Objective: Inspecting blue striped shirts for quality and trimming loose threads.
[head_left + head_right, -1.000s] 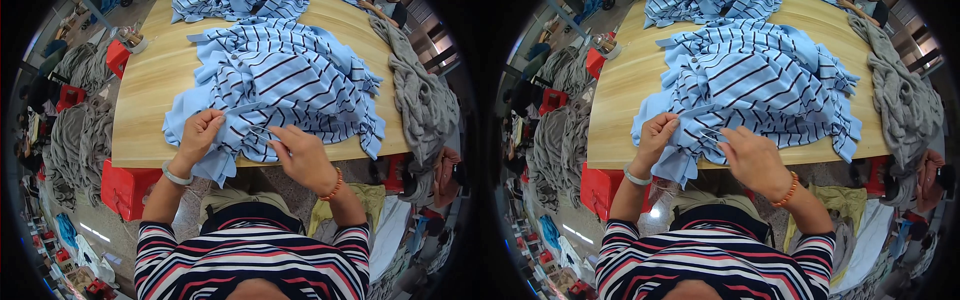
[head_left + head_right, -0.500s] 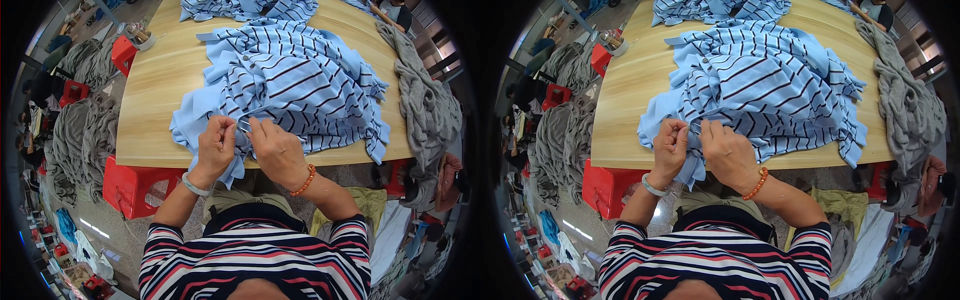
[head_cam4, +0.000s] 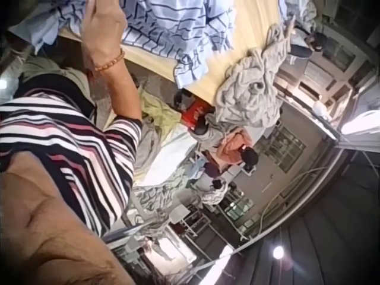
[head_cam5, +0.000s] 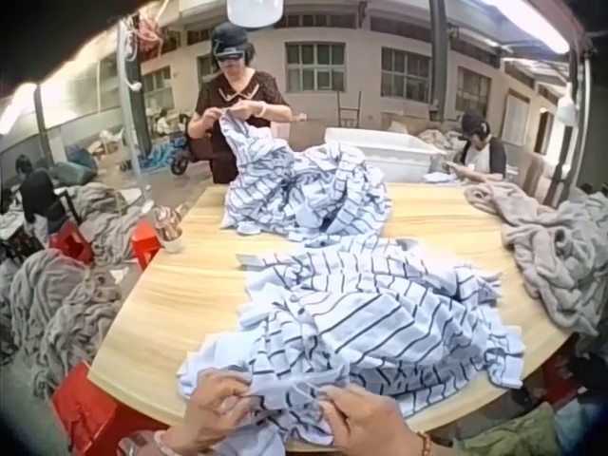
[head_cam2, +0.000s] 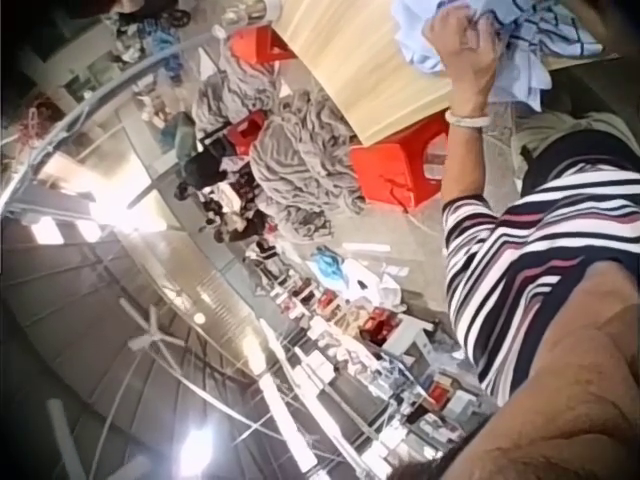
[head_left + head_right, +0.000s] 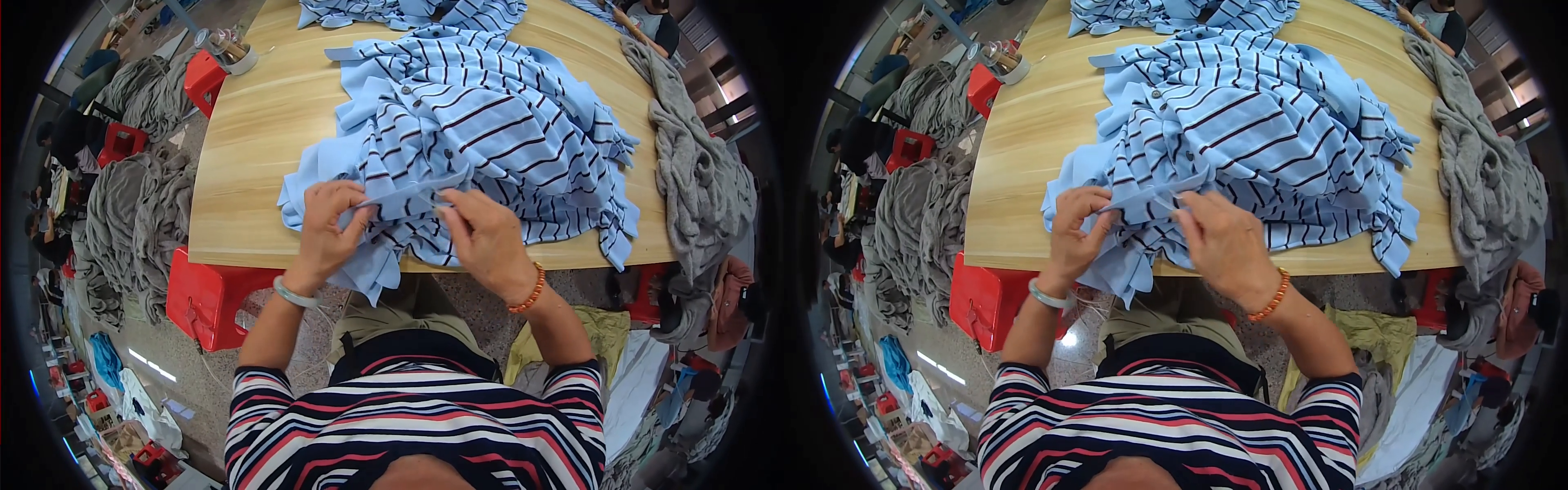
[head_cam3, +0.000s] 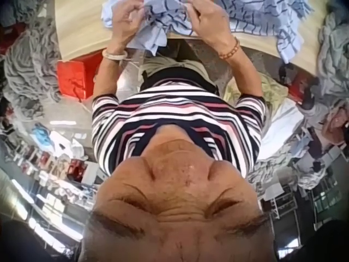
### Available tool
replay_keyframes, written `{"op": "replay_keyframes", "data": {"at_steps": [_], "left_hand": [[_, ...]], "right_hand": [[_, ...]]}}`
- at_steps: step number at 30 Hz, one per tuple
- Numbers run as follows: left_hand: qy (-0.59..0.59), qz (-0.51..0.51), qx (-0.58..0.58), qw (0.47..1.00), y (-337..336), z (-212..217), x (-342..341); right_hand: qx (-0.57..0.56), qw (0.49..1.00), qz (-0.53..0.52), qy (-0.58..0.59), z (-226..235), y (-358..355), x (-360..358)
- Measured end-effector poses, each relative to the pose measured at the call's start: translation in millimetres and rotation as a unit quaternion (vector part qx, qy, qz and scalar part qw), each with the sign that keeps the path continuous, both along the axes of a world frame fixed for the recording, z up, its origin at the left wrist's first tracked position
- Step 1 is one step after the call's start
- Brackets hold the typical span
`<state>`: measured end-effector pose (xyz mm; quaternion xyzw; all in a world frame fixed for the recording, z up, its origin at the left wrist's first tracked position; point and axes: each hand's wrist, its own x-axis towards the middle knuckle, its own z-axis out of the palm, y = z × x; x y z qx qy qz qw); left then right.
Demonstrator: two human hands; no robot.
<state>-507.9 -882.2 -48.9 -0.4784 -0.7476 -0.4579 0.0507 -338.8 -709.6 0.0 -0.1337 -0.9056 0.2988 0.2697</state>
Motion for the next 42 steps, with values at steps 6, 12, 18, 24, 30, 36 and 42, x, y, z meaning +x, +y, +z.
{"op": "replay_keyframes", "data": {"at_steps": [6, 12, 18, 24, 30, 36, 42], "left_hand": [[-0.348, -0.158, -0.053, 0.923, -9.8, 39.6, -13.0], [-0.468, -0.154, -0.002, 0.87, 5.2, 46.5, 0.8], [-0.536, -0.13, 0.021, 0.834, 12.5, 48.8, 15.8], [-0.407, -0.102, 0.026, 0.907, 12.9, 44.2, 28.5], [-0.299, -0.061, 0.05, 0.951, 9.6, 31.6, 36.6], [-0.065, 0.011, 0.067, 0.996, 8.9, 24.1, 43.1], [0.104, 0.018, 0.087, 0.991, 10.3, 17.8, 32.8]], "right_hand": [[0.016, 0.997, -0.066, -0.034, 22.0, 56.7, 55.5], [-0.009, 0.997, 0.051, -0.06, 47.0, -9.5, 41.0], [0.115, 0.987, 0.059, -0.094, 46.2, -29.1, 20.6], [0.169, 0.976, 0.04, -0.135, 43.2, -35.6, 7.8], [0.205, 0.969, 0.01, -0.138, 40.3, -47.9, 1.3], [0.243, 0.954, 0.008, -0.173, 36.1, -59.6, -7.7], [0.205, 0.97, 0.0, -0.126, 17.6, -62.6, -16.5]]}}
